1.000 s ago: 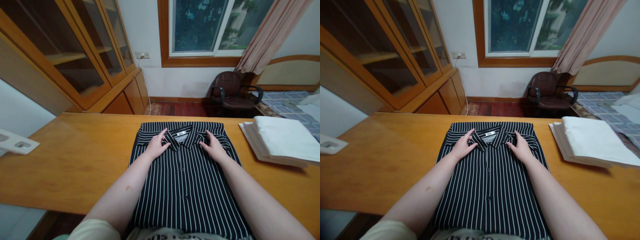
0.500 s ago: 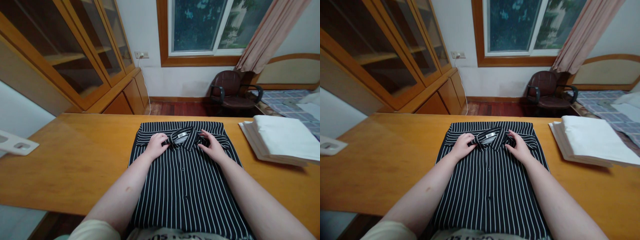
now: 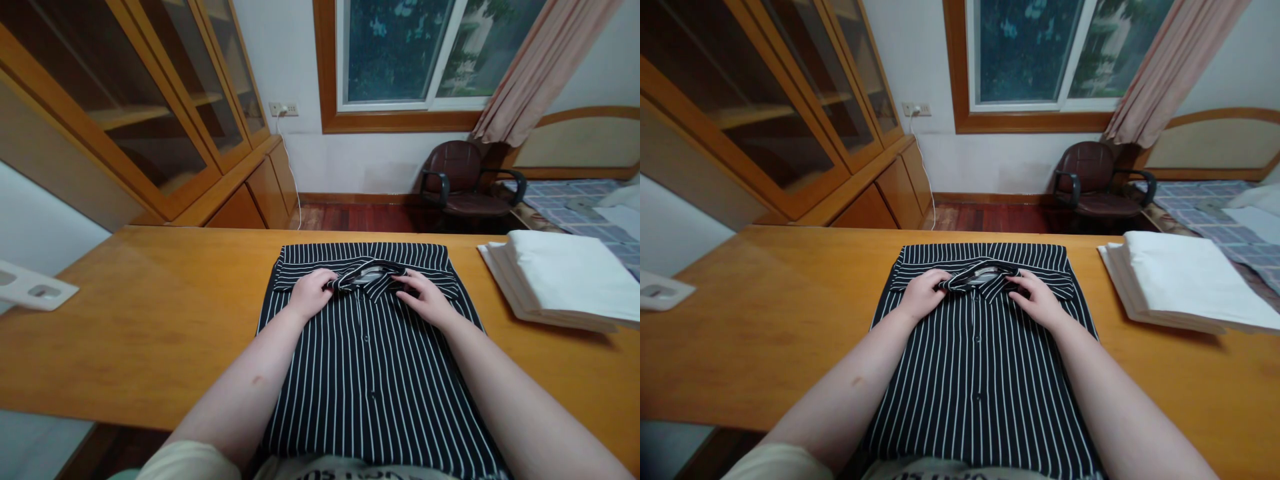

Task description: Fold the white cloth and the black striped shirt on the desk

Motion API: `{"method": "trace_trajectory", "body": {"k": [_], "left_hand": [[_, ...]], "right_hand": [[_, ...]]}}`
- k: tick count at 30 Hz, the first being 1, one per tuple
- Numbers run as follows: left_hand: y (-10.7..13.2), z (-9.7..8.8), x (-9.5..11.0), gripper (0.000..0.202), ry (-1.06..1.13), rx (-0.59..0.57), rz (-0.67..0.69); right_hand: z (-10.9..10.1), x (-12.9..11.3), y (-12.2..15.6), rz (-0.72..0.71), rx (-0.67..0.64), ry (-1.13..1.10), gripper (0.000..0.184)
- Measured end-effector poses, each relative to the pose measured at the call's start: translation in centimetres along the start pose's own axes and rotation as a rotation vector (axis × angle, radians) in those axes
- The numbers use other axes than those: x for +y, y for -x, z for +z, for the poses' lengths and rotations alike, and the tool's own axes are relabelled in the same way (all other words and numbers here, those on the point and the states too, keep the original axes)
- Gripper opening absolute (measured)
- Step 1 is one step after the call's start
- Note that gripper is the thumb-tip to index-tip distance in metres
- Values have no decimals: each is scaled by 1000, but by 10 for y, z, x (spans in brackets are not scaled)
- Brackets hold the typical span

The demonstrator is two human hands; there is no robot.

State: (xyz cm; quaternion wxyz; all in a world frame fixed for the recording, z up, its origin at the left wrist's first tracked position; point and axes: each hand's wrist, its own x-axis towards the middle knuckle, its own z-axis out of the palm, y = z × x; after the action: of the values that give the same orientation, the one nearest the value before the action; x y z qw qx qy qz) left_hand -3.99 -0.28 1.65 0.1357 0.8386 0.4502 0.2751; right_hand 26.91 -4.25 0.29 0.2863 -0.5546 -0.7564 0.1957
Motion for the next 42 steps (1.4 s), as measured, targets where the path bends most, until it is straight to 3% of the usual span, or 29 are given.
{"method": "trace_trajectory", "body": {"k": [4, 8, 13, 18, 21, 26, 31, 34, 37, 40, 42], "left_hand": [[-1, 1, -2, 23, 29, 87, 51], [0, -2, -2, 25, 2, 96, 89], [0, -14, 1, 29, -81, -70, 123], [-1, -27, -2, 21, -59, -287, 258], [-3, -30, -3, 28, 12, -361, 284], [-2, -21, 0, 38, 18, -400, 227], [1, -9, -7, 59, -56, -505, 49], [0, -12, -16, 62, -6, -566, 8], [0, -23, -26, 41, -11, -443, -146], [1, -36, -39, 40, -244, -162, -477], [3, -43, -49, 45, -410, -76, -720]], "right_hand": [[-5, -15, 4, -221, 132, 147, 40], [-10, -21, 7, -309, 186, 203, 31], [-17, -11, 7, -419, 205, 192, 9], [-21, -6, 9, -456, -15, 74, 26], [-18, -10, 9, -333, -30, 90, 33], [-8, -11, 2, -145, -51, 210, 25], [0, 18, -2, 339, 8, 527, 47], [-6, 36, 1, 573, 7, 625, 65], [-21, 45, 4, 773, 38, 682, 71], [-37, 47, 4, 888, 49, 697, 66], [-44, 48, 3, 916, 13, 636, 61]]}}
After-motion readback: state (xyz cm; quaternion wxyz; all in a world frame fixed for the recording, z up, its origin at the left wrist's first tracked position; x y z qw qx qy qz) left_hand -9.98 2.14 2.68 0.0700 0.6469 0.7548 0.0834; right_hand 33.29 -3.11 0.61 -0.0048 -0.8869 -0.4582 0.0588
